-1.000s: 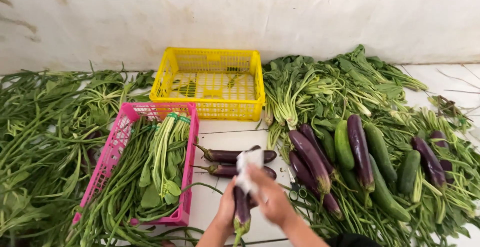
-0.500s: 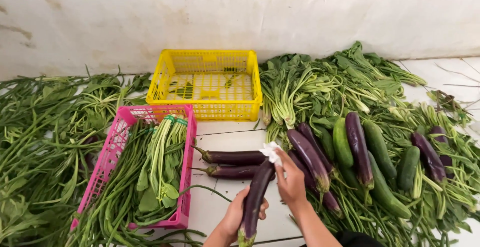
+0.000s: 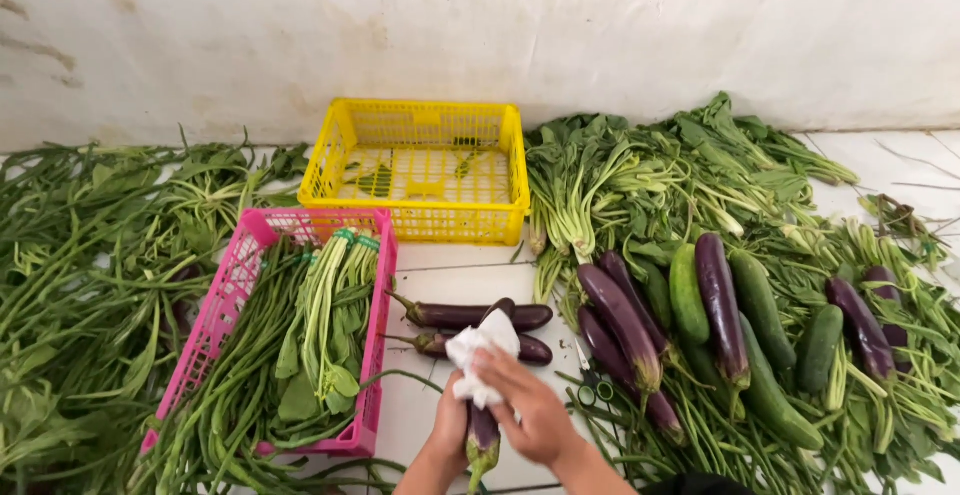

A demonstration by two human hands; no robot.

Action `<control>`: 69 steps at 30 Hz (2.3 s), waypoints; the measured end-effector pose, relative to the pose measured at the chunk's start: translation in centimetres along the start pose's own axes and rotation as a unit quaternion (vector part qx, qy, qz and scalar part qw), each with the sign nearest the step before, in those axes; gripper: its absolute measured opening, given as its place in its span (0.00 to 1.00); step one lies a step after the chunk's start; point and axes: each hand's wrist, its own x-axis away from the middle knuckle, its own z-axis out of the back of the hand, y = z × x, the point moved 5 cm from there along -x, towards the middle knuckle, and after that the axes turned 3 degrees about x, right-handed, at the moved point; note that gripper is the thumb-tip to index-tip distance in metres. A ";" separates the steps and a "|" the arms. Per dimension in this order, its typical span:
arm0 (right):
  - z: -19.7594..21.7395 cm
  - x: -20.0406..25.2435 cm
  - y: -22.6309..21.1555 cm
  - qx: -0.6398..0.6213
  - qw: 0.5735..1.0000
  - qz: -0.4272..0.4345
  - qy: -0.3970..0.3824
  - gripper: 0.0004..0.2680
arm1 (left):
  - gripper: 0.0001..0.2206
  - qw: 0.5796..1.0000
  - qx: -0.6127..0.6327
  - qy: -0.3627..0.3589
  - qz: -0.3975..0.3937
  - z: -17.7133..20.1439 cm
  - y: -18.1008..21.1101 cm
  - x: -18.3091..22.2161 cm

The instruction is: A person sits on the floor cleaning eggplants with a cloth and sorting them among other vegetables.

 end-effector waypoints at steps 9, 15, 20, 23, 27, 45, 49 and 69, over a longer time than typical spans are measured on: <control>4.4 0.6 8.6 0.033 0.963 -0.229 0.138 0.14 | 0.20 0.989 -0.028 -0.123 0.074 -2.5 -1.9 1.4; 0.3 0.3 3.5 -0.014 0.995 -0.093 0.033 0.18 | 0.23 1.000 -0.017 0.012 -0.010 -0.6 -0.2 0.4; -0.2 -0.3 -0.5 -0.032 0.999 0.009 0.003 0.16 | 0.22 1.000 -0.021 0.002 -0.004 -0.5 0.2 0.5; -0.2 0.3 3.4 0.011 0.999 -0.027 0.034 0.15 | 0.22 1.000 -0.027 -0.011 0.007 -0.9 -0.1 0.6; 2.6 -0.2 7.5 0.026 0.984 -0.133 0.117 0.12 | 0.21 0.991 -0.039 -0.120 0.052 -2.4 -1.2 1.3; 1.7 -0.6 5.6 0.046 0.990 -0.099 0.084 0.14 | 0.25 0.990 -0.137 -0.035 0.027 -0.7 -1.3 0.5; 3.5 1.5 13.2 0.010 0.951 -0.288 0.113 0.13 | 0.22 0.972 -0.179 -0.150 0.029 -2.6 -1.5 1.9; 5.0 0.8 10.3 -0.638 0.575 -0.445 0.253 0.33 | 0.24 0.963 0.004 -0.262 0.068 -1.3 -2.0 0.2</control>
